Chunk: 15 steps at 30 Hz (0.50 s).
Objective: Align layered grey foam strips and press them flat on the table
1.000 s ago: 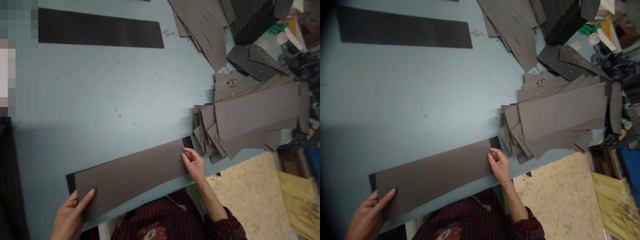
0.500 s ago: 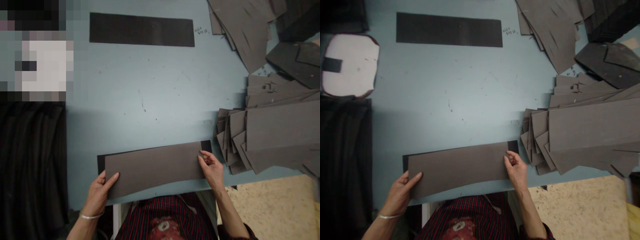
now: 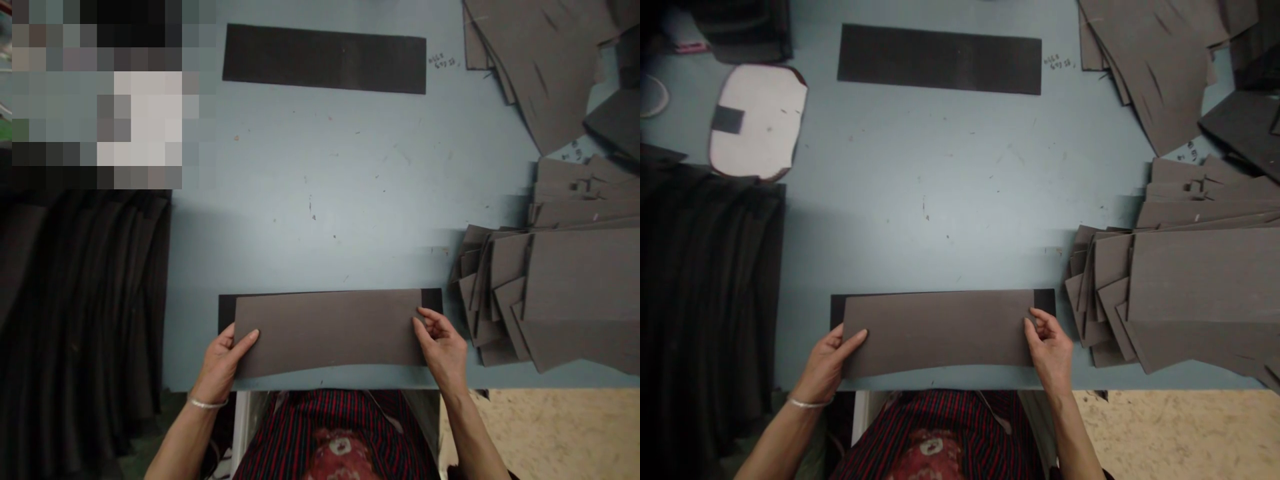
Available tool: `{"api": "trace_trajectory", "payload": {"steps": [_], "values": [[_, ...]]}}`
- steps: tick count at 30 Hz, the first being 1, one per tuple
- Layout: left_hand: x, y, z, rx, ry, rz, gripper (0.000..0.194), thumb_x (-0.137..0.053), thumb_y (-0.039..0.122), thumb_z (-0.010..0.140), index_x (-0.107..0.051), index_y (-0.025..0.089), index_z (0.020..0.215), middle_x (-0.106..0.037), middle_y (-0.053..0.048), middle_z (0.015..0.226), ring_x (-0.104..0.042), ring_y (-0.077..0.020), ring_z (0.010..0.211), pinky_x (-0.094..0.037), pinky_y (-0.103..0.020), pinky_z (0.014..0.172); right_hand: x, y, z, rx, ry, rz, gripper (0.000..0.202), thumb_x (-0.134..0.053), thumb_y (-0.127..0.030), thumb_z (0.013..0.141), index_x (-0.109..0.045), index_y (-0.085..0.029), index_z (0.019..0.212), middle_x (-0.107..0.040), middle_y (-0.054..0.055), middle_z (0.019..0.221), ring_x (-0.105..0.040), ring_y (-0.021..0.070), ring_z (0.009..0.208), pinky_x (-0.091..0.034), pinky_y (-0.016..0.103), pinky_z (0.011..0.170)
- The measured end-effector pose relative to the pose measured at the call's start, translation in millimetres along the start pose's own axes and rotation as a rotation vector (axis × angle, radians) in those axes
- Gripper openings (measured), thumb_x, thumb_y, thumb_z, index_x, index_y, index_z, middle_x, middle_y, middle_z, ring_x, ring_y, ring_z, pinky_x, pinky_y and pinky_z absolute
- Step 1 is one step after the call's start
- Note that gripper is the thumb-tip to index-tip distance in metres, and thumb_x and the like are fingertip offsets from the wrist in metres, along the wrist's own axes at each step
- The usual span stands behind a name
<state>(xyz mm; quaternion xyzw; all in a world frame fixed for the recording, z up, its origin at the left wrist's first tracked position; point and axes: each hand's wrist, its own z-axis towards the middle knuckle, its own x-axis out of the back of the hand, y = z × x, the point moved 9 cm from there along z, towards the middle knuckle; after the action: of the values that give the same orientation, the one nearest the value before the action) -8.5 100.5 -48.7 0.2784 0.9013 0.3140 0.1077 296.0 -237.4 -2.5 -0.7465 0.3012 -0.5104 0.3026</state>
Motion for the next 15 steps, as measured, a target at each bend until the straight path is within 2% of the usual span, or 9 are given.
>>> {"api": "trace_trajectory", "payload": {"steps": [15], "values": [[-1.1,2.2,7.2,-0.054,-0.038,0.031,0.048,-0.076,0.040,0.071,-0.062,0.015,0.109,-0.072,-0.010,0.102,-0.068,-0.0229,0.086,-0.055,-0.033,0.080,3.4,-1.6,0.4,0.013,0.035,-0.091,0.046,-0.068,-0.048,0.073,-0.067,-0.018,0.107,-0.057,0.000,0.074,-0.050,0.0117,0.062,-0.044,0.025,0.063]]}}
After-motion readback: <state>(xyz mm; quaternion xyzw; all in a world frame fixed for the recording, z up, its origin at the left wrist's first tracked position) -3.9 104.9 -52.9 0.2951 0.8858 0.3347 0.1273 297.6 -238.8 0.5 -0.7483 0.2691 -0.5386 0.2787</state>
